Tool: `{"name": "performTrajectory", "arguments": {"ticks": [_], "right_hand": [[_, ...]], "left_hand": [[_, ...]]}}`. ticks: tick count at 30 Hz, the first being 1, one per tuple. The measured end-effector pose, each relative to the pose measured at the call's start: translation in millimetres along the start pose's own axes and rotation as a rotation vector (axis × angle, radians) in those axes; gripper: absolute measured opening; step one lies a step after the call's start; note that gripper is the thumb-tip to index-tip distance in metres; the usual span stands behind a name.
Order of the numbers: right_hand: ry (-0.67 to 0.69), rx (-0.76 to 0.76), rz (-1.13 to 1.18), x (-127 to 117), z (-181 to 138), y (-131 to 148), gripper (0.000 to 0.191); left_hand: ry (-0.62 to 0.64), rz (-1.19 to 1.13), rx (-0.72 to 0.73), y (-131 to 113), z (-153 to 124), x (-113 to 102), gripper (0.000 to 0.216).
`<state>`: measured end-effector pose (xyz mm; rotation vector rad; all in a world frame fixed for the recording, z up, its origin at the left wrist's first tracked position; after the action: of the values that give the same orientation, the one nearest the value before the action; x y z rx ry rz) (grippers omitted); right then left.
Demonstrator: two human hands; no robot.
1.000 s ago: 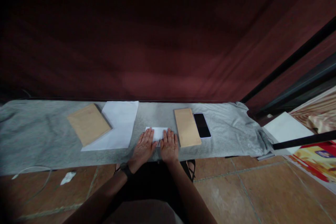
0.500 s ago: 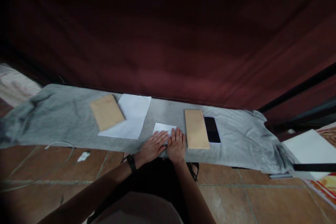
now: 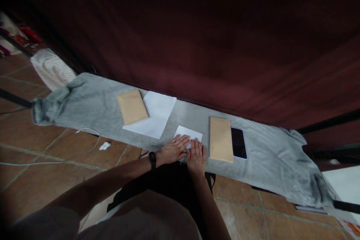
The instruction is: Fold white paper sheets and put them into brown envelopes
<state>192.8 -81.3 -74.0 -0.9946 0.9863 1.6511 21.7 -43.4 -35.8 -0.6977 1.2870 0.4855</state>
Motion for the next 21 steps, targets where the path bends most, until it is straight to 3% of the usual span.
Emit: {"name": "performTrajectory", "arguments": {"ticks": [9,16,21], "right_hand": [[-0.051,-0.012,-0.027,-4.5,-15.2,1.9,0.054],[-0.053,0.034,-0.05,-5.8,-16.4,2.0,0.056],[-0.047,0.07,-0.039,-9.5,-14.1,4.9,0.054]], "left_hand": [[-0.008,-0.013,0.013,3.1,-2.7,-0.6,0.055],[-0.055,-0.017,-0.014,19.6,-8.2,8.7,0.05],[0.01,0.001,-0.006,29.9,1.8,5.3,0.041]]}}
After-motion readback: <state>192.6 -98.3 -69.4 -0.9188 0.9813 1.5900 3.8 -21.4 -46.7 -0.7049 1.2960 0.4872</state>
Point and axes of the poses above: each hand's wrist, its own z-axis towards the middle knuckle, its own x-axis out of the palm, y = z × x, the point moved 1 cm from there along z, towards the middle knuckle, and after that the axes turned 1 degree about y, right-handed, at the moved point
